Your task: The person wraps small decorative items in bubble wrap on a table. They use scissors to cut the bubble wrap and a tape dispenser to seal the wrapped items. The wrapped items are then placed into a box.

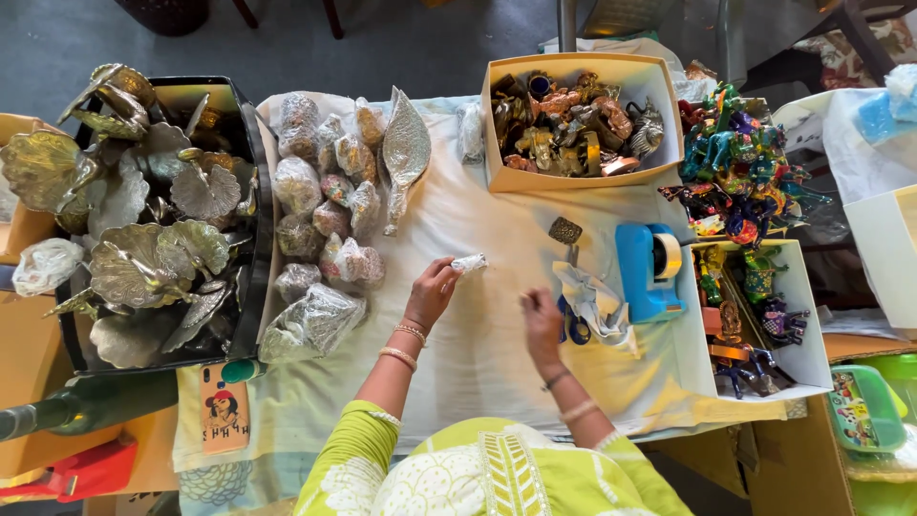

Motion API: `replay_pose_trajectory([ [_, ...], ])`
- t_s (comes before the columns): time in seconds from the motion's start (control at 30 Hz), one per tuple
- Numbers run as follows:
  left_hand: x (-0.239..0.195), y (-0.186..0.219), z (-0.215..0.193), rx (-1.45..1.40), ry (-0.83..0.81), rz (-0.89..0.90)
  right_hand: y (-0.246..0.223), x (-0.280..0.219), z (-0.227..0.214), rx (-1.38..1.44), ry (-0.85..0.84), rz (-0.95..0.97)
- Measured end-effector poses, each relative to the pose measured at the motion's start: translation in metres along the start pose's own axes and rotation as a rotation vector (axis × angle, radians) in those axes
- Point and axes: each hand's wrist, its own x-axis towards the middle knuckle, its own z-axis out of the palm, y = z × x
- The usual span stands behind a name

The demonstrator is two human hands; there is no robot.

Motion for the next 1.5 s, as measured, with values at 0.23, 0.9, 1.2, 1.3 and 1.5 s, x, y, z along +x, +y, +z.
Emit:
replay_pose_trajectory([
  [0.23,0.002,0.004,-0.002,0.019,0.017,0.001,-0.054,0.039,0.082,0.167,-0.173,0.093],
  [0.9,0.003,0.004,-0.002,-0.011,-0.024,-0.054,-0.092,0.04,0.079,-0.202,-0.221,0.001],
  [1.2,0.004,0.006,-0.005,-0.005,-0.022,-0.034,-0.084,0.048,0.065,-0.206,-0.345,-0.037],
  [1.3,0.004,0.001,-0.002,-0.006,-0.024,-0.034,-0.097,0.05,0.059,-0.318,-0.372,-0.011],
  [1.5,0.008,0.005,-0.007,0.016,-0.03,-0.023,-0.092,0.053,0.056,-0.512,-0.317,-0.207],
])
